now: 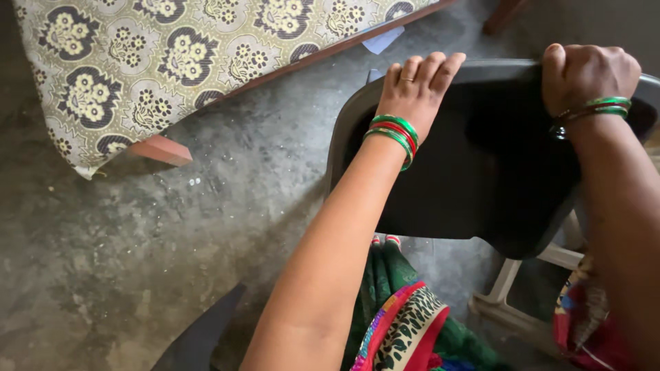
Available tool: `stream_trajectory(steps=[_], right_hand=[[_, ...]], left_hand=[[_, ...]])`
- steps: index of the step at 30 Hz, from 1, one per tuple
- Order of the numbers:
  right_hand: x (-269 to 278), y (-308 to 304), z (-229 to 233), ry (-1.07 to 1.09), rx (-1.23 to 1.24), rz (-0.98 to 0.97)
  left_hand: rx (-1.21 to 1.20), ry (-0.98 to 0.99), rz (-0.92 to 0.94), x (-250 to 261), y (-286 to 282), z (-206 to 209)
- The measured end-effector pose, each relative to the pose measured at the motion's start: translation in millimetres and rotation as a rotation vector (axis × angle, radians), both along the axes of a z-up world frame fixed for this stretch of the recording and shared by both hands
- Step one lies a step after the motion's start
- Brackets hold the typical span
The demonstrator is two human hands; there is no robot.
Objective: The person moves a small wooden stool, a black plastic chair, and a beige plastic stool around a room. They also pick up and place down several wrapped bundles on a bed.
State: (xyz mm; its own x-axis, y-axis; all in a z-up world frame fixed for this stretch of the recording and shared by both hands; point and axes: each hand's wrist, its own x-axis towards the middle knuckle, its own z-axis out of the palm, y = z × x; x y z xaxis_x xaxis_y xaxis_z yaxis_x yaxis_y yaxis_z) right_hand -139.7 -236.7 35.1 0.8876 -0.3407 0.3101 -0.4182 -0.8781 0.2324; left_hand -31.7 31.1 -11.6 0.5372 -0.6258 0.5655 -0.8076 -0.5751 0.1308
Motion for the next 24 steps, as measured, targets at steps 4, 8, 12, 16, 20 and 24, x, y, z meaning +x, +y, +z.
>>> stream_trajectory(steps=[4, 8, 12, 16, 20, 24], right_hand=[[23, 28, 11, -0.087, -0.122, 0.108], [47, 63, 20, -0.113, -0.140, 0.150], [60, 94, 28, -0.121, -0.152, 0.209], [71, 117, 32, -0.069, -0.107, 0.218], [83, 133, 34, -0.048, -0.139, 0.273], [80, 142, 33, -0.128, -0.140, 0.392]], left_hand=[[-0.046, 0.029, 0.030, 14, 28, 6], [-0.058, 0.071, 0.057, 27, 65, 16], [-0.151, 0.069, 0.045, 25, 97, 23], [-0.153, 0.091, 0.094, 20, 122, 26], [-0.176, 0.139, 0.152, 10, 142, 24], [-0.193, 0.130, 0.213, -5, 155, 21]])
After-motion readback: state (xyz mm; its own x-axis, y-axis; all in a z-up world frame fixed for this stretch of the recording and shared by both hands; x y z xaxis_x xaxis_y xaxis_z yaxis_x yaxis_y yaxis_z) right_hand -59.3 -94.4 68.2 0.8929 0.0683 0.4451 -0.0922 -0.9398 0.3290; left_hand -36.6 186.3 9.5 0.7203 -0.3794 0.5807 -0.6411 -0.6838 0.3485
